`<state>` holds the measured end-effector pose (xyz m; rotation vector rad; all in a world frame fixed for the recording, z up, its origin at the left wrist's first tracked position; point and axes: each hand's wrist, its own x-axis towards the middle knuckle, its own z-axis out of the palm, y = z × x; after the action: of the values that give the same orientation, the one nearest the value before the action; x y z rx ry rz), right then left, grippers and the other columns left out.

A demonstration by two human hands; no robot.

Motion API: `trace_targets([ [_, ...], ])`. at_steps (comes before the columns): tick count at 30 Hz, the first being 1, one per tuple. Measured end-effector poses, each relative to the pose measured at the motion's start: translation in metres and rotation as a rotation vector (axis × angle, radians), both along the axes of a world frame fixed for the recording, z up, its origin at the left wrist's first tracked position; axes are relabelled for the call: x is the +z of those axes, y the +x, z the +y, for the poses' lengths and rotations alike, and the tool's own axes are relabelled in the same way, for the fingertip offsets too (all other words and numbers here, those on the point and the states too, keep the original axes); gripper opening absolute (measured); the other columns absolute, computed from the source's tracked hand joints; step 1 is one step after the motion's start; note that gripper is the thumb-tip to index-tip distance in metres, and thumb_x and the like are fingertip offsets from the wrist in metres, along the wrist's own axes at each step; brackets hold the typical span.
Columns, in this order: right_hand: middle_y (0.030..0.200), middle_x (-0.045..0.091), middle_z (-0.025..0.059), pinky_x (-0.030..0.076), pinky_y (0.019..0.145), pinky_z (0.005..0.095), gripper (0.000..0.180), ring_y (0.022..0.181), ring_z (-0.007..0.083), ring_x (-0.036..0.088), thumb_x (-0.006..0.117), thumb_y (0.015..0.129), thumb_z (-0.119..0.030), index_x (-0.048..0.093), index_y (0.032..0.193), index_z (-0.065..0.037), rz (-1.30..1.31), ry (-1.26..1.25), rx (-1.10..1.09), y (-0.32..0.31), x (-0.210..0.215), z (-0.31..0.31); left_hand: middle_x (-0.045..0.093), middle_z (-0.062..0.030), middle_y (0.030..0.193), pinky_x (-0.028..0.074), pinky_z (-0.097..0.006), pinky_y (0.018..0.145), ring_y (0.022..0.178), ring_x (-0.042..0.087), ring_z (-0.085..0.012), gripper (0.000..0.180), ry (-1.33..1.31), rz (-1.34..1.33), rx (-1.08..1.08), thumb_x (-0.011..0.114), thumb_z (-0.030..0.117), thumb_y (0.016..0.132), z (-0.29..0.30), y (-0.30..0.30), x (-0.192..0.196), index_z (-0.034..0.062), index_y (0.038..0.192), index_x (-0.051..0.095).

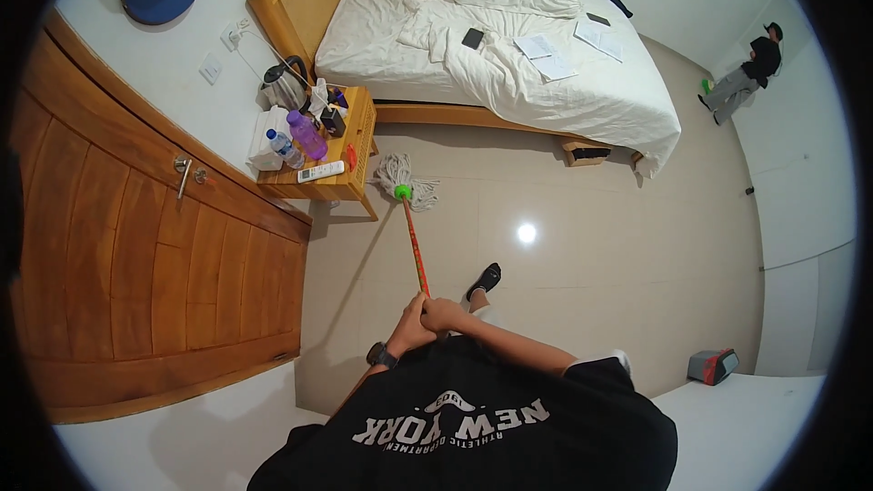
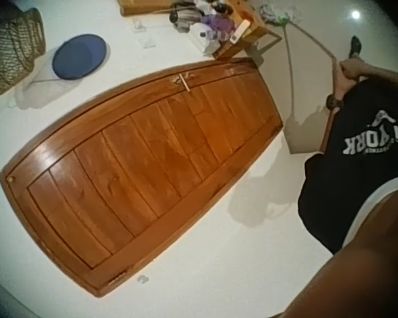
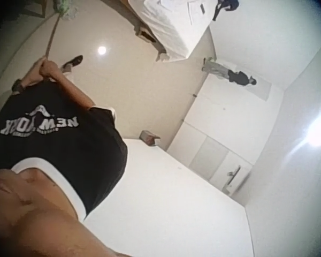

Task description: Mopping the floor of a hotel room.

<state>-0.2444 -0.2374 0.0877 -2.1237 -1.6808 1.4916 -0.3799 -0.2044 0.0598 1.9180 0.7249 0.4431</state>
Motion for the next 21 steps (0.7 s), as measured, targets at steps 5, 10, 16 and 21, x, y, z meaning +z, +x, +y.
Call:
trace_targets([
  [5, 0.093, 0.067, 0.0253, 0.050, 0.081, 0.0490, 0.039, 0.089, 0.0417, 0.065, 0.052, 0.082, -0.030, 0.065, 0.104, -0.001, 0.164, 0.085, -0.038, -0.003, 0.003, -0.032, 0.063, -0.0200, 0.088, 0.051, -0.042, 0.073, 0.087, 0.064, -0.0370, 0.063, -0.246, 0.112, -0.162, 0.082, 0.017, 0.056, -0.005, -0.007, 0.074, 0.0019, 0.104, 0.044],
  [10, 0.095, 0.068, 0.0221, 0.051, 0.083, 0.0465, 0.041, 0.091, 0.0398, 0.065, 0.056, 0.078, -0.034, 0.067, 0.101, -0.003, 0.159, 0.070, -0.213, -0.008, -0.038, -0.020, 0.062, -0.0246, 0.102, 0.050, -0.046, 0.084, 0.102, 0.061, -0.0400, 0.070, -0.342, 0.239, -0.218, 0.082, 0.020, 0.055, 0.010, -0.003, 0.032, 0.0013, 0.111, 0.045],
  [16, 0.095, 0.069, 0.0204, 0.051, 0.080, 0.0448, 0.038, 0.089, 0.0372, 0.066, 0.057, 0.076, -0.031, 0.068, 0.100, -0.003, 0.204, 0.133, -0.398, -0.005, -0.069, -0.006, 0.064, -0.0186, 0.087, 0.051, -0.041, 0.074, 0.086, 0.064, -0.0388, 0.052, -0.080, 0.090, -0.144, 0.074, 0.011, 0.057, 0.022, 0.014, -0.007, 0.0026, 0.100, 0.046],
  [21, 0.093, 0.069, 0.0218, 0.051, 0.079, 0.0420, 0.039, 0.089, 0.0353, 0.067, 0.057, 0.076, -0.029, 0.066, 0.100, 0.001, 0.413, 0.065, -0.288, 0.003, -0.032, -0.025, 0.065, -0.0205, 0.088, 0.051, -0.045, 0.075, 0.088, 0.063, -0.0411, 0.053, -0.170, 0.276, -0.096, 0.076, 0.012, 0.056, 0.005, 0.011, 0.067, 0.0038, 0.099, 0.047],
])
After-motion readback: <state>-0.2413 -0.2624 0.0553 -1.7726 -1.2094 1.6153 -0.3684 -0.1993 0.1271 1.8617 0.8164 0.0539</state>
